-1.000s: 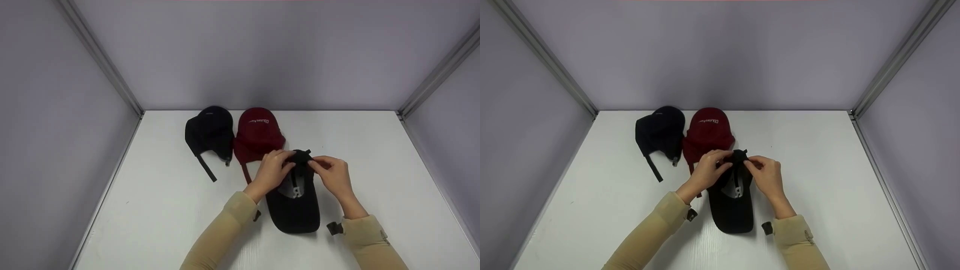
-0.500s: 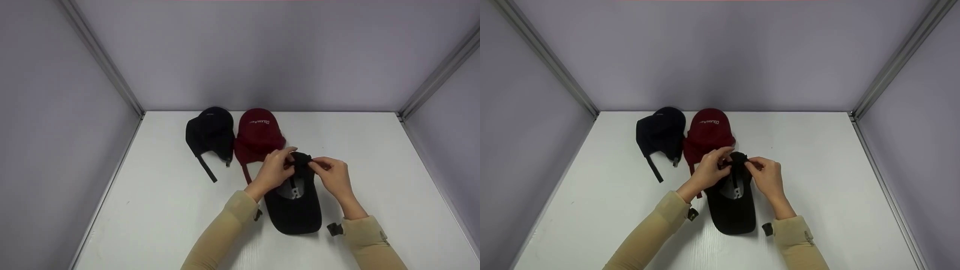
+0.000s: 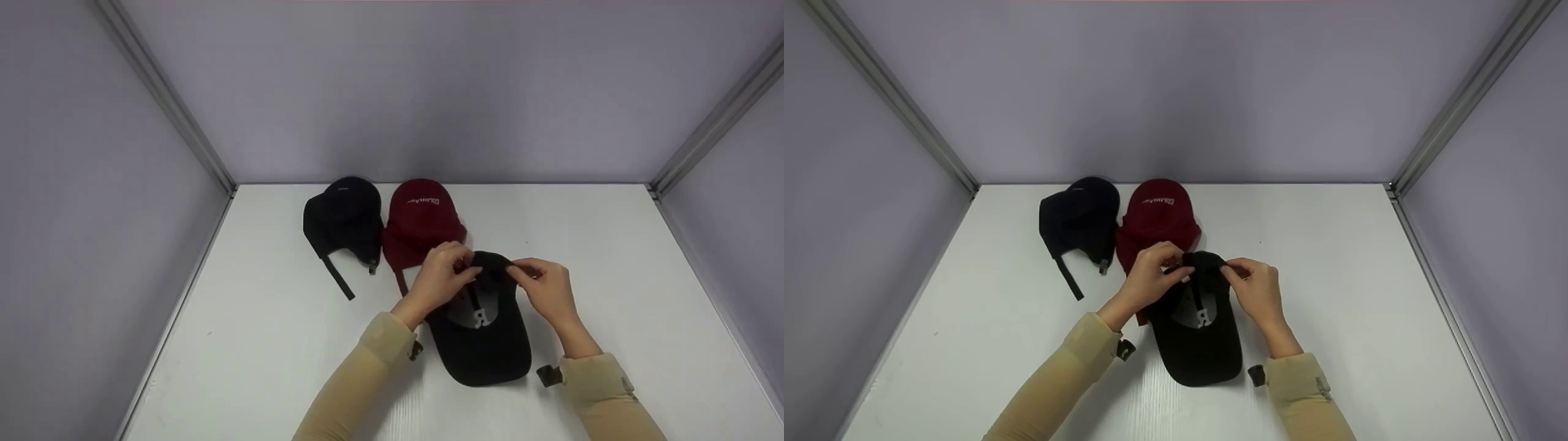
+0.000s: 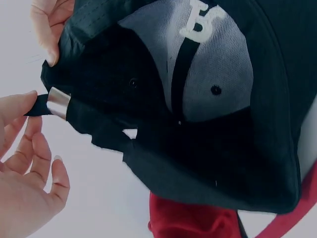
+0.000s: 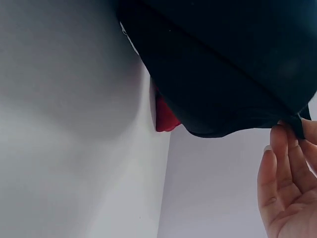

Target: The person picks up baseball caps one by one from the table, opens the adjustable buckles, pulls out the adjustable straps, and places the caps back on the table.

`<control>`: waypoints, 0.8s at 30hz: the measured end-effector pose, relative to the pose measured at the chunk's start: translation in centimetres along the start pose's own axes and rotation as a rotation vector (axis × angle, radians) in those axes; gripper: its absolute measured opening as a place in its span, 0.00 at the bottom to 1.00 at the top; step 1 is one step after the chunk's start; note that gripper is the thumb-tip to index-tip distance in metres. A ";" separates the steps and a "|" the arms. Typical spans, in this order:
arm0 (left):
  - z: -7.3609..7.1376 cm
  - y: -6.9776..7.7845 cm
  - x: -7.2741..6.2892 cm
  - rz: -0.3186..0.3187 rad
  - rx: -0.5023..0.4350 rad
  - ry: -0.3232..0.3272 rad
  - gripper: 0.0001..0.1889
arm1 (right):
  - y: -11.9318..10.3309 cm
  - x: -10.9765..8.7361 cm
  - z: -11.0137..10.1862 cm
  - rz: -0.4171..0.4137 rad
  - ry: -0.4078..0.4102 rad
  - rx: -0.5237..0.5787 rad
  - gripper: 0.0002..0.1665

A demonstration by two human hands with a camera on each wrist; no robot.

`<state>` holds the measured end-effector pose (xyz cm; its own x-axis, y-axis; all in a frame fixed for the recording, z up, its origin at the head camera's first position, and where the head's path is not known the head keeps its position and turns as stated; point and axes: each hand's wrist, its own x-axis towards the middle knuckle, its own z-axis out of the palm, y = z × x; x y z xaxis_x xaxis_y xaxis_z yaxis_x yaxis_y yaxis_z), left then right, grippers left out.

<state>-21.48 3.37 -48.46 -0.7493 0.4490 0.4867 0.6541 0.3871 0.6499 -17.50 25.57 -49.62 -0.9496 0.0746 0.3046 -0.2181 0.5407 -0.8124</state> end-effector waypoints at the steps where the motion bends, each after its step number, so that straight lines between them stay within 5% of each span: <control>1: -0.2 0.0 -0.1 0.012 0.025 0.006 0.06 | 0.1 0.0 -0.1 -0.002 0.001 -0.005 0.06; 10: -1.4 -0.6 -0.4 0.229 0.499 0.127 0.04 | 1.0 0.2 -1.0 -0.066 0.011 -0.127 0.04; 14: -1.6 -0.8 -0.6 0.263 0.544 0.146 0.05 | 1.4 0.2 -1.2 -0.072 0.006 -0.164 0.04; 24: -2.3 -1.2 -0.4 0.213 0.476 0.199 0.03 | 2.4 0.3 -1.7 -0.008 0.009 -0.194 0.07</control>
<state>-22.21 0.90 -48.10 -0.5705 0.4139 0.7093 0.7329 0.6463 0.2124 -17.90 28.36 -50.66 -0.9458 0.0769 0.3155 -0.1769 0.6926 -0.6993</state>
